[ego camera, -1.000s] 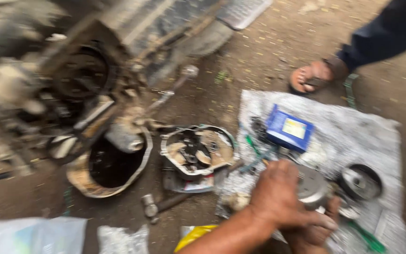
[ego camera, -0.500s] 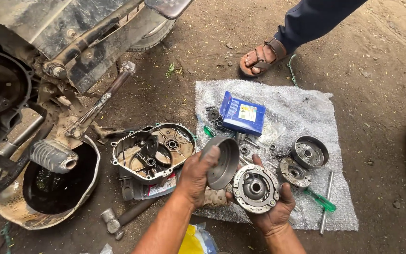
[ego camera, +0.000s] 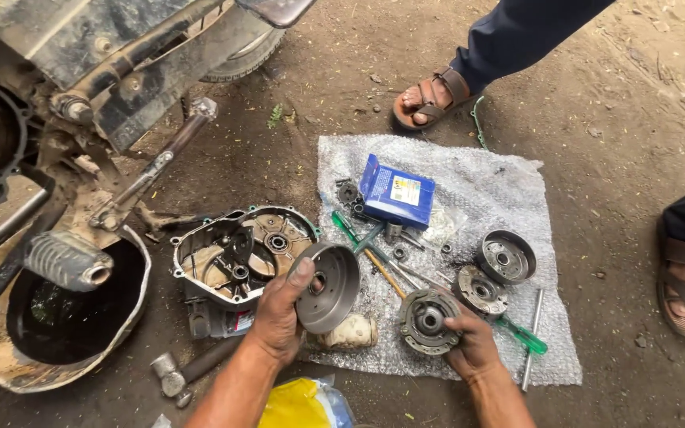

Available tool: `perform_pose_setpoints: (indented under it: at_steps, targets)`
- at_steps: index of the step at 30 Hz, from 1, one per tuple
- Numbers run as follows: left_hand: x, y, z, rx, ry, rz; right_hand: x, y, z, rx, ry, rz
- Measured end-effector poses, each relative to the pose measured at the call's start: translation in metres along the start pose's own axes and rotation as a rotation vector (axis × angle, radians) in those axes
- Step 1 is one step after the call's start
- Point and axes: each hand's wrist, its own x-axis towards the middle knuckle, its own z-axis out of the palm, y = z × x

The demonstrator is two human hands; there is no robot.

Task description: The person handles scooter clutch and variator components on a foam sheet on the ground, unwraps a plastic bag, fits a clutch bell and hub together, wipes parts with a cloth, and installs a component onto the scooter's transmission area by hand.

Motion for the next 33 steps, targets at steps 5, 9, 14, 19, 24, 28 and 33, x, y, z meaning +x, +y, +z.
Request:
perform_pose_setpoints:
  at_steps: [5,9,14,19,24,28,33]
  targets:
    - [-0.008,0.013,-0.002,-0.073,-0.032,0.000,0.020,0.005,-0.010,-0.299,0.291,0.113]
    - [-0.003,0.007,-0.015,-0.036,-0.040,0.016,0.031,0.005,-0.012,-0.597,0.371,0.125]
    - [-0.027,0.052,-0.005,0.256,-0.069,-0.029,0.009,-0.015,0.034,-1.401,0.511,0.109]
    - [-0.053,0.084,-0.021,0.677,-0.143,-0.139,-0.011,-0.030,0.080,-1.978,0.497,0.095]
    - [-0.117,0.126,-0.028,0.704,-0.018,-0.241,-0.080,-0.001,0.247,-1.364,-0.065,0.053]
    - [-0.151,0.102,-0.106,0.196,-0.057,-0.196,-0.090,0.070,0.285,-1.616,-0.685,-0.424]
    - [-0.201,0.111,-0.144,0.591,0.301,0.267,-0.105,0.086,0.364,-1.717,-0.891,-0.657]
